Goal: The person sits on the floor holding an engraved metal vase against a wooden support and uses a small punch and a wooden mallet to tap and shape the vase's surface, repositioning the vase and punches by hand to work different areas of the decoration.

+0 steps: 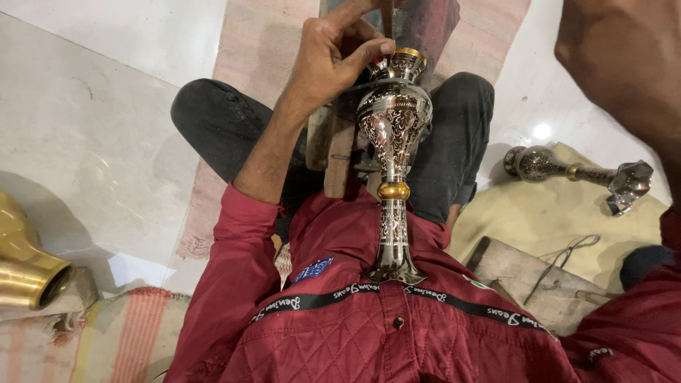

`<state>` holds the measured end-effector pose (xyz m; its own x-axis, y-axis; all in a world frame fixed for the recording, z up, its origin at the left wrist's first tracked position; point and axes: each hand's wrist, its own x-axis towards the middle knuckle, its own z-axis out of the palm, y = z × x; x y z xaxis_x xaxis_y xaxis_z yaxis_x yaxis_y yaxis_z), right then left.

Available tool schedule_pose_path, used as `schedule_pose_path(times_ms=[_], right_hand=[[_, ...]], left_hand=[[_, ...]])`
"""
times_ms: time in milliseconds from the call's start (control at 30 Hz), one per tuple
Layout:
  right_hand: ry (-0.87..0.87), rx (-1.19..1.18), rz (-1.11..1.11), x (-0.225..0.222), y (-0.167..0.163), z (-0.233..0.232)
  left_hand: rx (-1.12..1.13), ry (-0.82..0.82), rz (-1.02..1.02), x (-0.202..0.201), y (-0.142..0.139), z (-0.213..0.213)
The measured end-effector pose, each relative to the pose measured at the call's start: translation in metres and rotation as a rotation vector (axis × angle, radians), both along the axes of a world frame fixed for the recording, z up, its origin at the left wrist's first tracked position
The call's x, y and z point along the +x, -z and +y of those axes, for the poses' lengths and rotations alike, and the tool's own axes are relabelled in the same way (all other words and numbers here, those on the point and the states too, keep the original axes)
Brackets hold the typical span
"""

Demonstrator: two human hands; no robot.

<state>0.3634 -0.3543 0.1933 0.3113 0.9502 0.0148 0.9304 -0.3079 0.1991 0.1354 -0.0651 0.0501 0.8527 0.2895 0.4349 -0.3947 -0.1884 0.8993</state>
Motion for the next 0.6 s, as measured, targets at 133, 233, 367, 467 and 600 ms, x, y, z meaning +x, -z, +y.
schedule_pose_path(times_ms=[133,233,367,467,600], right_hand=[[-0.007,-0.085,-0.032,-0.019,-0.024,0.022],[-0.002,-0.163,-0.044,-0.028,-0.033,0.032],[-0.023,-0.082,0.03,-0.033,-0.041,0.033],[-0.036,-0.042,0.055,-0.034,-0.042,0.035],[-0.034,-0.055,0.005,-0.036,-0.043,0.037]], left_hand=[[0.01,0.028,-0.042,0.001,0.0,0.002],[-0.02,0.035,-0.027,0.002,0.001,0.003],[0.032,0.056,-0.051,0.004,0.002,0.006],[0.039,0.057,-0.052,0.003,0.002,0.007],[0.018,0.074,-0.051,0.003,-0.001,0.009]])
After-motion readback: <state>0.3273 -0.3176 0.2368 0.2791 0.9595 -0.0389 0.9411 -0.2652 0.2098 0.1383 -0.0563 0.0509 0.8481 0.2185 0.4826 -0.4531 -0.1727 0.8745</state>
